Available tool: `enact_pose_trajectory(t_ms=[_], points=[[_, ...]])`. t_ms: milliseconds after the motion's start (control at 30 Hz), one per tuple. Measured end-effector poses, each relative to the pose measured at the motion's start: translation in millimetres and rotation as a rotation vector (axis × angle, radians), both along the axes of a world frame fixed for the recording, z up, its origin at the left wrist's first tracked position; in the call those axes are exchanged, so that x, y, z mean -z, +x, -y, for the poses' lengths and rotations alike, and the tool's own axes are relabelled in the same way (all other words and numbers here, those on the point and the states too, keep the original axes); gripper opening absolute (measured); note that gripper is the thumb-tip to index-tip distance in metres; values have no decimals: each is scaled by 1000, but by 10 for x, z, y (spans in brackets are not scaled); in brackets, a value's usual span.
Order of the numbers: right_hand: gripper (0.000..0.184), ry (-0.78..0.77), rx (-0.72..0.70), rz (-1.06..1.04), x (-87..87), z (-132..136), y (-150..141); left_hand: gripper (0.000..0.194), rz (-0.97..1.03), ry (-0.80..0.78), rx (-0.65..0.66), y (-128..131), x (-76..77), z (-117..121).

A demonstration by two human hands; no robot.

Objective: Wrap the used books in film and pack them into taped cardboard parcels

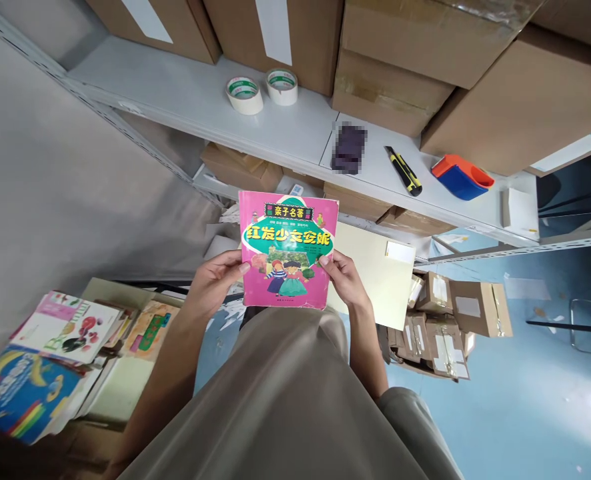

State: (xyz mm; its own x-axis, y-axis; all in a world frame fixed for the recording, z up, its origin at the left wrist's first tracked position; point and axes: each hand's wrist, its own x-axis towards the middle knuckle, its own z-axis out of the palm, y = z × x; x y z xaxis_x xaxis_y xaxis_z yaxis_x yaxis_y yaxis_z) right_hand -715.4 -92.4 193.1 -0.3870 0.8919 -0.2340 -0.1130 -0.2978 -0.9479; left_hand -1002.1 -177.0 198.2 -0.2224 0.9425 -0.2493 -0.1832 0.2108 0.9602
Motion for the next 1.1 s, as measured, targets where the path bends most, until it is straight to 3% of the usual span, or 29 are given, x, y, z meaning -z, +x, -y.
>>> enact_pose_trajectory(t_ms=[467, 800, 1100], points=[[57, 73, -43, 32, -112, -10, 50, 49, -19, 10, -2, -10, 3, 41], [57, 117, -49, 73, -102, 16, 78, 53, -24, -16, -10, 10, -29, 92], [39, 310, -36, 175, -97, 28, 81, 42, -257, 59, -107, 5, -50, 119]])
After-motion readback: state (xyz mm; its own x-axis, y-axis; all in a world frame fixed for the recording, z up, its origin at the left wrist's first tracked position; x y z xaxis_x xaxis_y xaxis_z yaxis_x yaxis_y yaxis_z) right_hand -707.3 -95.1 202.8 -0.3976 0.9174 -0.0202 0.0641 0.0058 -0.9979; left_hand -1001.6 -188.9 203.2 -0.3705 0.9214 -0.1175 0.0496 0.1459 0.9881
